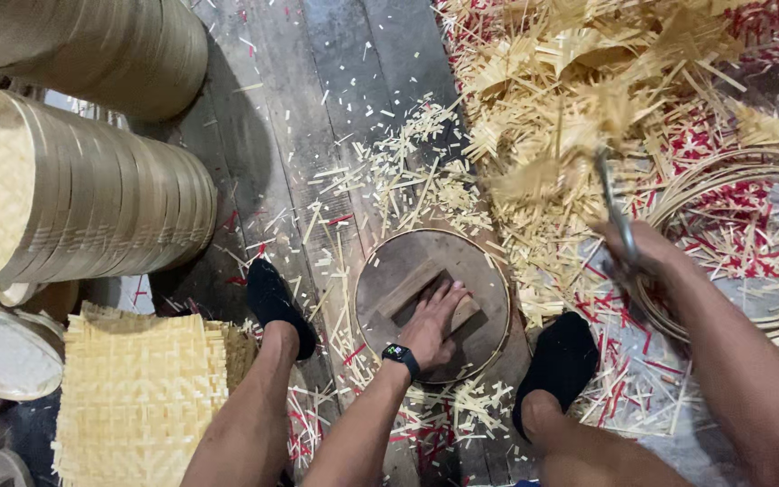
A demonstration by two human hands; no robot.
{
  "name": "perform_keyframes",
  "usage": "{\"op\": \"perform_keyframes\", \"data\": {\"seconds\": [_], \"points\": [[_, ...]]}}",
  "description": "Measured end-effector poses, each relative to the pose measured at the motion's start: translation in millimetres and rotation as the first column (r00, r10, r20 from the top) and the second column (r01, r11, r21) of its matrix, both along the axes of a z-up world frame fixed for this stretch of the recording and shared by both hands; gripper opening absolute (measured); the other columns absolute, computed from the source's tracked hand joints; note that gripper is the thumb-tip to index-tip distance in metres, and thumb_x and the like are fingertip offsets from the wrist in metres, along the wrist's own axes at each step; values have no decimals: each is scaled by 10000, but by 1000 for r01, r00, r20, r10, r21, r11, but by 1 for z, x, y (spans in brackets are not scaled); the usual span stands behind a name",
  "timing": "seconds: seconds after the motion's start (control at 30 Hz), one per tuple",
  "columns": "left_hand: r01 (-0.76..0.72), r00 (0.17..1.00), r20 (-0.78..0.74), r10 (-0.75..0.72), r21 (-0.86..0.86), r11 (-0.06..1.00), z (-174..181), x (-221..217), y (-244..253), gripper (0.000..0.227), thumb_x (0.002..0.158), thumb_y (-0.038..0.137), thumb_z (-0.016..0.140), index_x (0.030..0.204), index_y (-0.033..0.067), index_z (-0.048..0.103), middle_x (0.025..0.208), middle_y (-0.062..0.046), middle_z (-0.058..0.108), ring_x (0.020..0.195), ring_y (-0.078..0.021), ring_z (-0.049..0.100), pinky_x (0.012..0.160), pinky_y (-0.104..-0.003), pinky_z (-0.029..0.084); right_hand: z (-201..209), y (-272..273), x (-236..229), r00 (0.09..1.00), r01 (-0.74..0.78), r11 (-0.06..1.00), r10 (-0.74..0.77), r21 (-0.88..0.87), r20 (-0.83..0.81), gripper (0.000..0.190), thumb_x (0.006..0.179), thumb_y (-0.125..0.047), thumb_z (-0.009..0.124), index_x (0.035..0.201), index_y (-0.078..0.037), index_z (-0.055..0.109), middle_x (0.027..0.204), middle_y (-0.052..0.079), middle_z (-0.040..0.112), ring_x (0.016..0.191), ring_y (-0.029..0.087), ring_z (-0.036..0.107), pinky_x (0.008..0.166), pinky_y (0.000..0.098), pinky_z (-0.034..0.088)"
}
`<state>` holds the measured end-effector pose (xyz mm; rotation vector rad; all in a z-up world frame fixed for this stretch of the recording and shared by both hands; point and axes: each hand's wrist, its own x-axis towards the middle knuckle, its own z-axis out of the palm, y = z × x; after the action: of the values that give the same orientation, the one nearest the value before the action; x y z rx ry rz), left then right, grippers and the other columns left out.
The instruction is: The person trims the edges of a woven bamboo square using shears, fits it into a circular bamboo frame, and uses a wooden press to secure the weave and form a tray.
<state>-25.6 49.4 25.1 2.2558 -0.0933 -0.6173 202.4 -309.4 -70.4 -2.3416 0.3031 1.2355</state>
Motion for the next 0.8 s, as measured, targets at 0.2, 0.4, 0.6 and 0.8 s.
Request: {"op": "perform_keyframes", "data": {"seconds": [0.2,0.4,0.6,0.8], "points": [[-20,1000,-11,20,23,1000,-2,-2,-3,961,680,-1,737,1542,161,344,1681,-97,292,1559,-330,223,1239,-541,227,20,-67,-34,846,-506,862,501,24,-183,539,729,-661,744,808,-147,886,753,118,826,678,229,738,712,411,572],[2,1000,1,-2,45,999,-2,-1,-6,998,682,24,759,1560,143,301,1676,-100,271,1559,-323,209,1244,-538,209,-17,-4,5,713,-647,760,633,64,-303,517,680,-596,852,788,-92,885,797,83,833,658,201,723,670,403,563],[-10,1000,-15,11,44,999,-2,1,-8,967,686,31,749,1552,139,331,1681,-105,295,1570,-315,214,1257,-523,191,-40,-26,147,922,214,949,-117,-233,368,766,708,-761,851,837,-22,696,734,102,646,597,220,589,501,392,449],[-22,1000,0,22,64,998,19,17,-9,847,707,108,775,1472,102,412,1590,-149,394,1480,-335,325,1190,-528,264,-75,12,113,892,337,941,-305,-40,334,623,799,-612,810,882,-12,665,793,126,668,644,230,600,520,413,505]]}}
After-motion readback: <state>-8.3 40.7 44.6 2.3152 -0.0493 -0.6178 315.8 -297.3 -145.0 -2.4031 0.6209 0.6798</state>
